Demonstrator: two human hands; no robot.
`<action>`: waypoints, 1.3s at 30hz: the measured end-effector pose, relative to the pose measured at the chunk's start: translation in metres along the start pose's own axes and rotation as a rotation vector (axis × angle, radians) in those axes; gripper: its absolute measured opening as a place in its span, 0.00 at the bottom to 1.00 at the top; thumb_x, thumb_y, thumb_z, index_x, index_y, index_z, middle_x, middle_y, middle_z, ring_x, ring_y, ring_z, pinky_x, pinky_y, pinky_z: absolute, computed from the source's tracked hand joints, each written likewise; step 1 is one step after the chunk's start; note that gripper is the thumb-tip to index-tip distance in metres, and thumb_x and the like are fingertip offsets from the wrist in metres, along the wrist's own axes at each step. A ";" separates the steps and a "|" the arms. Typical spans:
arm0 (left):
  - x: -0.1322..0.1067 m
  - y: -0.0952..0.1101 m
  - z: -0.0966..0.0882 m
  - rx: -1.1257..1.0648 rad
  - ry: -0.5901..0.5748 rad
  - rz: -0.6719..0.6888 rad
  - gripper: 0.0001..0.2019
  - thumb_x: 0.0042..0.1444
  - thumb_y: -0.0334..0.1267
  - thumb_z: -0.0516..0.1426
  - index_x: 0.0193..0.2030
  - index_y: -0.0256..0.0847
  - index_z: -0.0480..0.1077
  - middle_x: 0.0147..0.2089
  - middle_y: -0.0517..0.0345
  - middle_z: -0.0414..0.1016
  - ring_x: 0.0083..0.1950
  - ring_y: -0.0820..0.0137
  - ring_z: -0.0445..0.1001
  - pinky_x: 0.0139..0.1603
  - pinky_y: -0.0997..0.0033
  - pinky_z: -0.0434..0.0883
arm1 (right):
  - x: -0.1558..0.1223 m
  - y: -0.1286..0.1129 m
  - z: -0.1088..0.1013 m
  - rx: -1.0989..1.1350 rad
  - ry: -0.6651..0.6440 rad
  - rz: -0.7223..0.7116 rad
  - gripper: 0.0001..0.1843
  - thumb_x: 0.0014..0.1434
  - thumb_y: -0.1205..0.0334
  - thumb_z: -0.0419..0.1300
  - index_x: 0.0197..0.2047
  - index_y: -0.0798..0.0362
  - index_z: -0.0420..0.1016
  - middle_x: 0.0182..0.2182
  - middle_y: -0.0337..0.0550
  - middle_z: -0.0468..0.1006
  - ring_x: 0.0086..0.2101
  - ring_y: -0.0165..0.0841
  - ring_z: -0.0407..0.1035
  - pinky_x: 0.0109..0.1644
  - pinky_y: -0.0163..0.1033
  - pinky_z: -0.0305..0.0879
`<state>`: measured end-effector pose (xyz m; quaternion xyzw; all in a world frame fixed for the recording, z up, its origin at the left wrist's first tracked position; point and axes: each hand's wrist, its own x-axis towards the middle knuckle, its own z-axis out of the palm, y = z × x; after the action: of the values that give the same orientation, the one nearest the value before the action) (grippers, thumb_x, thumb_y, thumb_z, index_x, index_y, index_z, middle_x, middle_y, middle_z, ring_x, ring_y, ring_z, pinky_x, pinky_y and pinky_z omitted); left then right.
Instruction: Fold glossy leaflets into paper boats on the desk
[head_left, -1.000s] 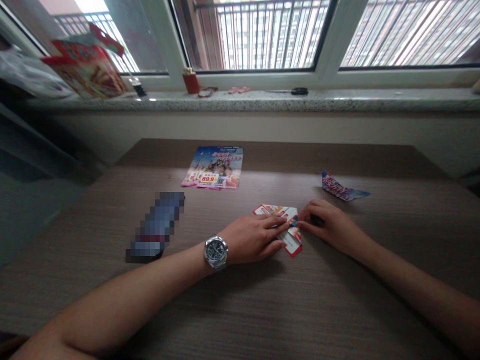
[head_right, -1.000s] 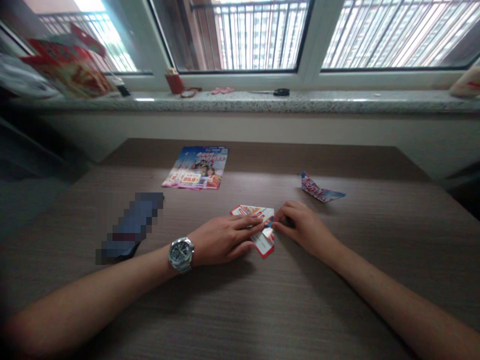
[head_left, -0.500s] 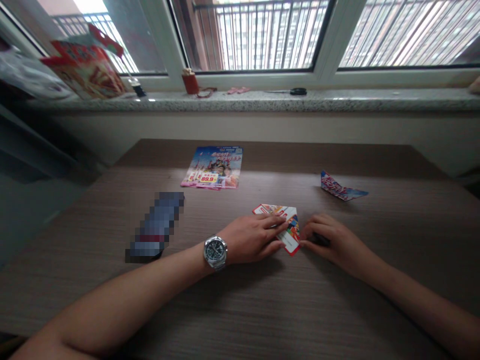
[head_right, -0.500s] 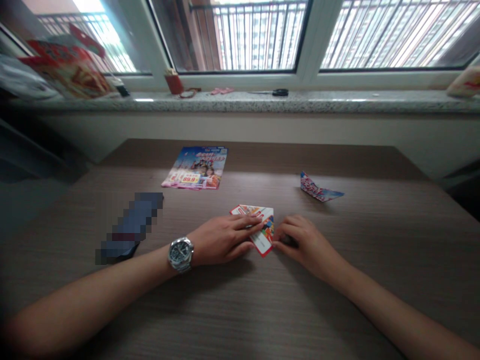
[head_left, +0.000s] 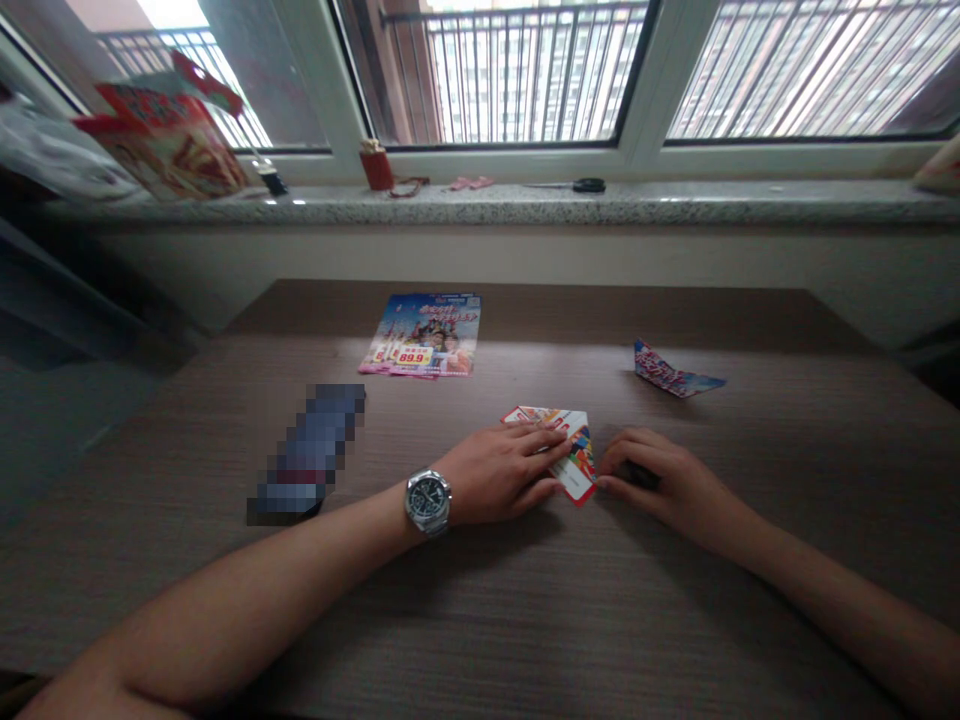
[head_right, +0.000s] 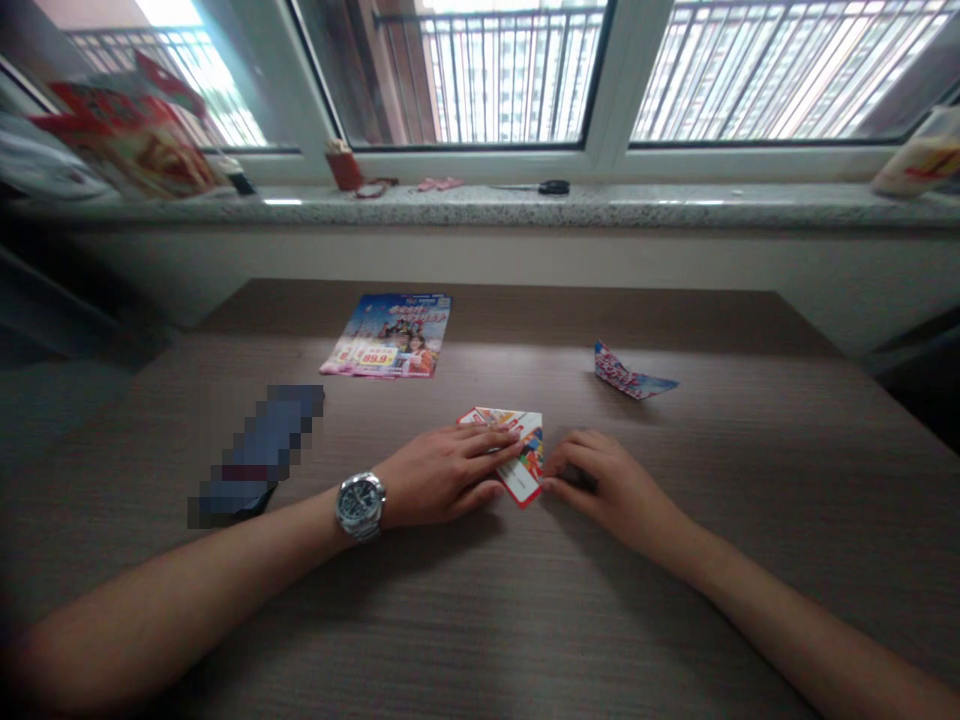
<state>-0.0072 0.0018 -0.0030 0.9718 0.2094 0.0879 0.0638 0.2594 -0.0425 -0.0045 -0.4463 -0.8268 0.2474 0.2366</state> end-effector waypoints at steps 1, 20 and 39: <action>0.000 0.000 0.000 -0.002 0.002 0.000 0.26 0.72 0.48 0.46 0.72 0.36 0.56 0.72 0.46 0.61 0.72 0.61 0.61 0.72 0.60 0.60 | 0.001 0.000 -0.001 0.005 0.008 -0.004 0.07 0.66 0.57 0.60 0.38 0.49 0.77 0.36 0.44 0.78 0.39 0.38 0.73 0.43 0.43 0.70; -0.001 0.004 -0.004 0.009 0.025 0.048 0.24 0.71 0.50 0.48 0.71 0.51 0.59 0.71 0.50 0.60 0.72 0.58 0.59 0.72 0.52 0.58 | 0.005 0.030 0.010 -0.323 0.065 -0.141 0.27 0.70 0.60 0.54 0.70 0.43 0.62 0.65 0.46 0.69 0.65 0.45 0.62 0.66 0.61 0.62; -0.001 0.004 -0.008 0.077 0.015 -0.005 0.25 0.71 0.54 0.45 0.69 0.50 0.60 0.71 0.54 0.62 0.73 0.57 0.57 0.76 0.46 0.46 | 0.003 0.024 0.008 -0.343 0.059 -0.134 0.25 0.70 0.60 0.54 0.68 0.44 0.64 0.64 0.46 0.70 0.64 0.45 0.63 0.67 0.59 0.62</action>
<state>-0.0085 -0.0012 0.0052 0.9723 0.2157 0.0868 0.0252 0.2683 -0.0298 -0.0249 -0.4308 -0.8776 0.0734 0.1971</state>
